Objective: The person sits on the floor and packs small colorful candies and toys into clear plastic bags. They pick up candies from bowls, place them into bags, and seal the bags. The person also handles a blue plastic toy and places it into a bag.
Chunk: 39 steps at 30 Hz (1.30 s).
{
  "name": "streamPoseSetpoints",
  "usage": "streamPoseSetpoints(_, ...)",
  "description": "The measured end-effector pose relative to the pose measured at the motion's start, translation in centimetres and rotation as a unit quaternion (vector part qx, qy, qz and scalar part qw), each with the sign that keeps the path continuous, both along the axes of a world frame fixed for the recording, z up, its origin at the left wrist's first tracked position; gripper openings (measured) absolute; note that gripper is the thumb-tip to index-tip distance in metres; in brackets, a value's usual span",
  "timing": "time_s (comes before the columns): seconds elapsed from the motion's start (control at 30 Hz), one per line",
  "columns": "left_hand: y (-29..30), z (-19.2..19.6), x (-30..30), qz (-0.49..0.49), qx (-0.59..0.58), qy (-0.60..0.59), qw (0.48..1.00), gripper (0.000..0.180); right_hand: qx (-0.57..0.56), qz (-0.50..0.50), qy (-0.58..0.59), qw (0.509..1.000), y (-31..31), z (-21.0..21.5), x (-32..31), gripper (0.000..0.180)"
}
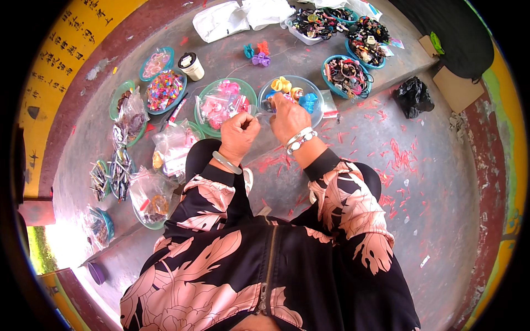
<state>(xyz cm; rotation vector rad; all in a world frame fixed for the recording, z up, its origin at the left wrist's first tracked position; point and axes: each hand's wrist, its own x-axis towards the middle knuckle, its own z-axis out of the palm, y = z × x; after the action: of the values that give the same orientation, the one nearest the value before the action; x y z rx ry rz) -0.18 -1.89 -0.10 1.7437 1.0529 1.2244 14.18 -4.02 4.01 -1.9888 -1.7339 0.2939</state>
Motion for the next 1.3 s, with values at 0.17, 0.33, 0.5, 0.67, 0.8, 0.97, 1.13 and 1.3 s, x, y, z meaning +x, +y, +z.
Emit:
streamPoseSetpoints(0.17, -0.4, 0.4, -0.2, 0.012, -0.016, -0.009, 1.0, 0.011, -0.027, -0.002, -0.02, 0.999, 0.3, -1.0, 1.3, 0.019)
streamPoseSetpoints(0.33, -0.8, 1.0, -0.8, 0.02, 0.0, 0.027, 0.999, 0.011, 0.04, -0.013, 0.045, 0.998, 0.3, -1.8, 1.8, 0.014)
streamPoseSetpoints(0.5, -1.4, 0.8, -0.9, 0.012, -0.063, 0.077, 0.995, 0.014, 0.12, -0.009, 0.106, 0.987, 0.5, -2.8, 2.8, 0.015)
streamPoseSetpoints(0.67, -3.3, 2.7, -0.3, 0.094, -0.042, 0.168, 0.98, 0.032, 0.183, 0.036, -0.002, 0.983, -2.2, -0.7, 1.2, 0.012)
streamPoseSetpoints(0.8, -3.7, 3.8, 0.1, 0.141, 0.062, 0.191, 0.969, 0.041, 0.255, 0.102, -0.087, 0.958, -3.3, -1.0, 0.6, 0.007)
streamPoseSetpoints(0.97, -2.8, 3.6, -1.0, 0.052, 0.224, 0.277, 0.933, 0.022, 0.306, 0.122, -0.057, 0.943, -4.4, -0.6, 0.6, 0.005)
streamPoseSetpoints(1.13, -3.4, 4.5, -0.8, -0.002, 0.29, 0.279, 0.915, 0.014, 0.267, 0.118, -0.035, 0.956, -5.2, 0.5, 1.5, 0.005)
streamPoseSetpoints(1.3, -2.8, 6.3, -0.5, 0.002, 0.326, 0.275, 0.904, 0.02, 0.192, 0.046, 0.007, 0.98, -4.5, 1.7, 2.3, 0.011)
